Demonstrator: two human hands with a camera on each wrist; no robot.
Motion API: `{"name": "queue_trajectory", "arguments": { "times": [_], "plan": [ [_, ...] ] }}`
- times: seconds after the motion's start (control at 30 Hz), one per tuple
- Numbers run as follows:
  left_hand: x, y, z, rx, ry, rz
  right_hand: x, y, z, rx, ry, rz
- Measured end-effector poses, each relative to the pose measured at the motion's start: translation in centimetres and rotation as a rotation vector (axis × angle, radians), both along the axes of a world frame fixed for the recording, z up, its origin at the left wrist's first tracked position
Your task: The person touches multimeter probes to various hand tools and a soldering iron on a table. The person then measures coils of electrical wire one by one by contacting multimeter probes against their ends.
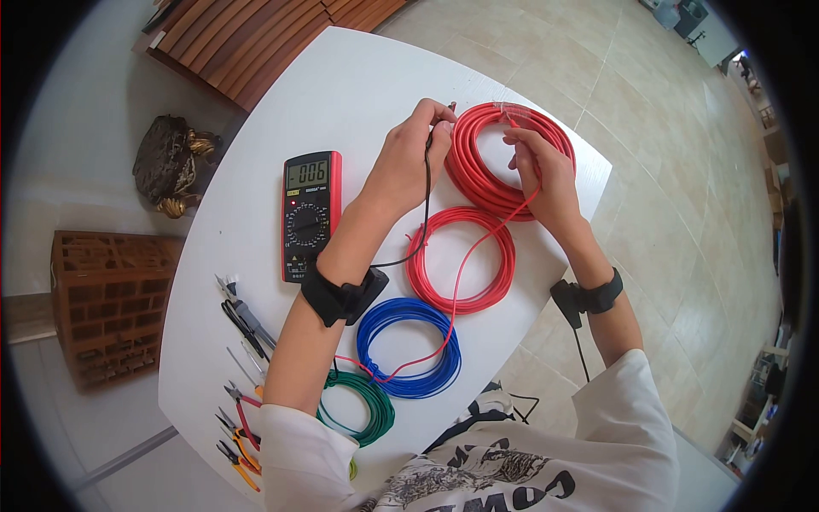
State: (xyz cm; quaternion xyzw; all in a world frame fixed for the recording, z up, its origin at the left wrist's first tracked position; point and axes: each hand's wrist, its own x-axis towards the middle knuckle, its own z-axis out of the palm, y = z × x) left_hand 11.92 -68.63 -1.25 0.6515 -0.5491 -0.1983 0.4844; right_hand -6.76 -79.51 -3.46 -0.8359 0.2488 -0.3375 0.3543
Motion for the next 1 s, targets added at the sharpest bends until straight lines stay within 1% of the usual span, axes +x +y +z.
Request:
{"name": "queue_trajectory", "arguments": {
  "times": [0.1, 0.17, 0.23, 0.27, 0.3, 0.33, 0.4, 0.47, 0.53, 0.6, 0.63, 0.67, 0.7, 0.73, 0.77, 0.8, 0.87, 0.9, 0.93, 0.97, 1.0],
  "plan": [
    [0.0, -0.2, -0.2, -0.007, -0.002, -0.005, 0.0, 0.0, 0.1, 0.004, 0.007, 0.002],
    [0.1, -0.7, -1.0, -0.039, -0.011, -0.006, -0.1, 0.1, 0.0, 0.015, 0.017, 0.009],
    [-0.5, -0.3, -0.4, -0.072, -0.021, 0.013, -0.2, 0.1, 0.1, 0.049, 0.023, 0.015],
    [-0.5, 0.1, 0.0, -0.007, -0.021, -0.011, -0.3, 0.0, 0.2, 0.043, 0.018, 0.047],
    [-0.6, 0.7, 0.7, 0.061, -0.022, -0.024, -0.6, 0.2, 0.2, -0.025, -0.009, 0.027],
    [-0.9, 1.4, 1.5, 0.064, -0.042, -0.033, -0.7, 0.8, 0.3, -0.085, -0.041, 0.013],
    [-1.5, 3.8, 3.7, 0.033, -0.148, -0.052, -1.3, 3.1, 2.1, 0.034, -0.059, 0.038],
    [-2.9, 7.4, 6.5, -0.011, -0.097, -0.062, -1.7, 6.0, 4.0, -0.018, -0.080, 0.177],
    [-4.7, 11.4, 8.3, -0.078, -0.140, -0.048, -2.0, 9.4, 5.5, -0.122, -0.075, 0.304],
    [-6.6, 15.8, 10.7, -0.026, 0.002, -0.050, -1.8, 13.1, 7.2, 0.007, -0.151, 0.489],
    [-7.7, 17.6, 11.6, 0.012, 0.098, -0.041, -2.1, 14.6, 7.1, -0.021, -0.143, 0.550],
    [-9.0, 19.5, 12.2, 0.043, 0.196, 0.009, -2.4, 15.9, 7.1, -0.054, -0.134, 0.606],
    [-10.3, 21.0, 12.0, 0.009, 0.190, 0.108, -2.6, 17.3, 7.9, -0.025, -0.076, 0.665],
    [-11.4, 22.3, 11.7, -0.027, 0.181, 0.195, -2.4, 18.7, 8.2, -0.053, -0.078, 0.707],
    [-12.4, 23.8, 11.5, -0.014, 0.193, 0.290, -2.3, 20.0, 8.6, -0.048, -0.064, 0.789],
    [-13.3, 25.6, 11.6, -0.018, 0.196, 0.331, -2.6, 21.1, 9.0, -0.046, -0.046, 0.857],
    [-15.1, 30.7, 11.9, -0.062, 0.491, 0.396, -2.7, 23.6, 9.4, -0.124, -0.026, 1.013],
    [-15.9, 32.6, 11.3, -0.082, 0.457, 0.440, -2.9, 24.3, 9.2, -0.159, -0.049, 1.041],
    [-17.1, 33.9, 10.4, -0.105, 0.577, 0.492, -2.5, 24.5, 9.0, -0.178, -0.200, 1.118],
    [-18.1, 36.0, 9.9, -0.155, 0.663, 0.547, -3.3, 24.7, 8.8, -0.165, -0.156, 1.151],
    [-19.2, 38.0, 9.2, -0.168, 0.649, 0.656, -4.4, 24.4, 8.3, -0.153, -0.116, 1.181]
  ]
}}
